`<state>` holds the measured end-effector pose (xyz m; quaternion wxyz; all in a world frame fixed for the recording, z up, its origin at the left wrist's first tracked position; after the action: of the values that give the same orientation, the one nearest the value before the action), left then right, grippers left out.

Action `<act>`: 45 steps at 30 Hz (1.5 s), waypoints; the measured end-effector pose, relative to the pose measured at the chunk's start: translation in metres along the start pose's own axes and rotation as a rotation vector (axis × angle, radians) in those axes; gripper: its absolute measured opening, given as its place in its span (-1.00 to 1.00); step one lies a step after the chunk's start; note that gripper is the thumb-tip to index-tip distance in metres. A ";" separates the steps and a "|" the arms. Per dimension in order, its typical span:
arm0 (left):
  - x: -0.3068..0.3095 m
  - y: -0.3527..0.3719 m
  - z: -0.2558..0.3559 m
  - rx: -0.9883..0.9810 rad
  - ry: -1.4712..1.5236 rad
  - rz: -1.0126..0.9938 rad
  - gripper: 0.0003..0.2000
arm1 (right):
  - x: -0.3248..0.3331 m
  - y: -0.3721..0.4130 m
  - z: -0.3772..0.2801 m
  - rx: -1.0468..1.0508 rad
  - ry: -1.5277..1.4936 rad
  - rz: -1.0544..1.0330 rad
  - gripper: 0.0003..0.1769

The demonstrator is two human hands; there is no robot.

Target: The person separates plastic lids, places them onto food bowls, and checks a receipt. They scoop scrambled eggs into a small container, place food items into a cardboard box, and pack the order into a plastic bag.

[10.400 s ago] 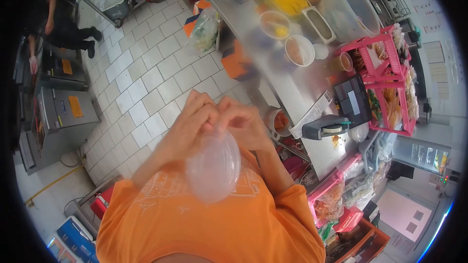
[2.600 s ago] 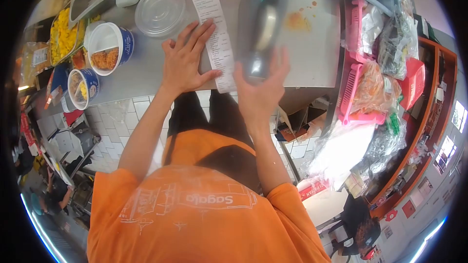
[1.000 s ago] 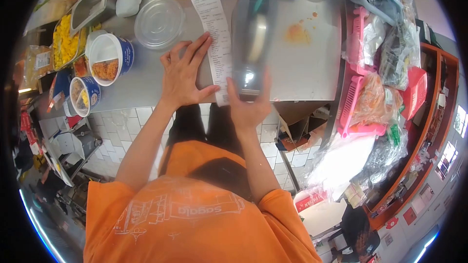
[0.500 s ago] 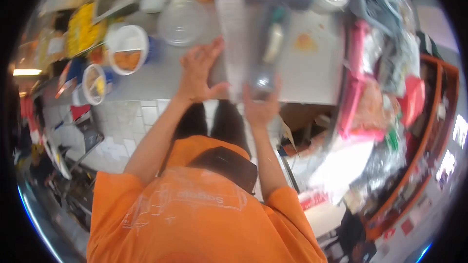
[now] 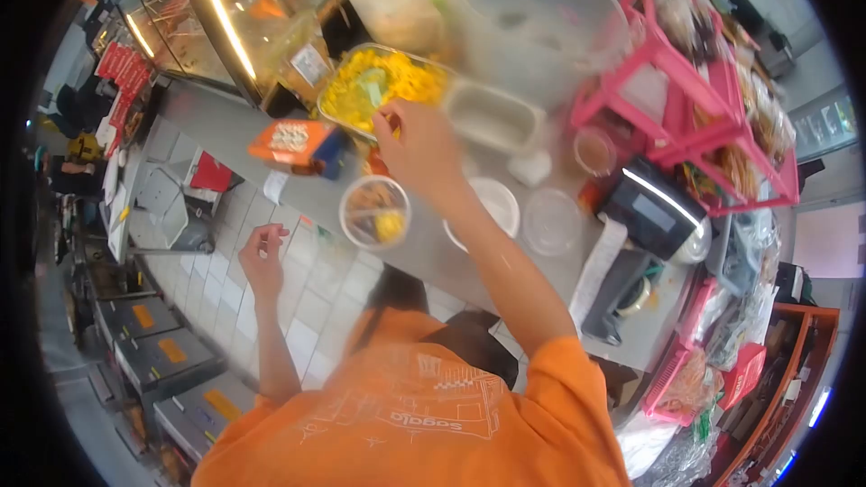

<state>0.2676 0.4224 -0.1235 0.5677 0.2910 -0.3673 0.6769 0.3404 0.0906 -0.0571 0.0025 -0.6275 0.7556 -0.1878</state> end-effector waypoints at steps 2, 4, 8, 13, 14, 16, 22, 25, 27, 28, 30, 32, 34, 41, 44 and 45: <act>0.011 -0.054 -0.001 -0.048 0.062 0.098 -0.83 | -0.074 -0.084 0.050 0.053 0.642 -0.059 -0.79; 0.032 -0.094 0.005 -0.090 0.095 0.097 -0.84 | -0.121 -0.124 0.088 -0.003 0.638 -0.076 -0.79; 0.033 -0.127 -0.010 -0.154 0.273 -0.047 -0.88 | -0.057 -0.115 0.054 -0.066 0.428 0.125 -0.81; 0.016 -0.143 0.011 -0.246 0.410 -0.356 -0.90 | 0.165 -0.189 0.054 0.079 0.961 0.292 -0.81; 0.013 -0.143 0.020 -0.275 0.397 -0.423 -0.91 | 0.210 -0.213 0.113 -0.050 1.089 0.113 -0.77; 0.006 -0.150 0.024 -0.304 0.396 -0.471 -0.91 | 0.242 -0.237 0.174 -0.164 1.216 -0.071 -0.72; 0.040 -0.117 -0.046 0.006 0.072 -0.577 -0.84 | 0.229 -0.223 0.280 -0.305 0.852 -0.619 -0.60; 0.040 -0.124 -0.045 0.023 0.056 -0.542 -0.83 | 0.247 -0.226 0.283 -0.245 1.161 -0.588 -0.64; 0.027 -0.144 -0.018 -0.094 0.073 -0.548 -0.83 | 0.247 -0.255 0.264 -0.085 1.504 -0.570 -0.67; 0.018 -0.152 0.007 -0.185 0.139 -0.611 -0.83 | 0.243 -0.266 0.251 -0.077 1.513 -0.563 -0.67; -0.015 -0.157 0.057 -0.385 0.330 -0.713 -0.82 | 0.227 -0.261 0.211 0.139 1.550 -0.552 -0.83; -0.052 -0.148 0.116 -0.588 0.436 -0.840 -0.85 | 0.186 -0.234 0.084 -0.108 1.322 -0.126 -0.74; -0.109 -0.115 0.156 -0.721 0.530 -0.790 -0.88 | 0.165 -0.183 -0.004 -0.219 0.902 0.411 -0.66; -0.229 -0.022 0.255 -1.375 -0.058 -0.751 -0.90 | 0.164 0.095 -0.100 -0.385 0.630 0.696 -0.79; -0.237 -0.007 0.268 -1.434 -0.166 -0.849 -0.91 | 0.182 0.239 -0.041 -0.660 0.391 1.001 -0.78; -0.240 -0.003 0.267 -1.445 -0.204 -0.860 -0.91 | 0.178 0.273 -0.026 -0.758 0.253 1.086 -0.79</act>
<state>0.3091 0.0683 -0.1680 0.7862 0.0303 -0.6165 -0.0286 0.0373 -0.0324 -0.0700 -0.2126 -0.0890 0.9720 0.0462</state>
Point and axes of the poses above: each hand's wrist, its own y-axis away from the middle knuckle, its own x-axis out of the back of the hand, z = x × y, the point moved 4 cm from there along -y, towards the middle knuckle, and after that the axes turned 14 degrees about -y, right-handed, at the moved point
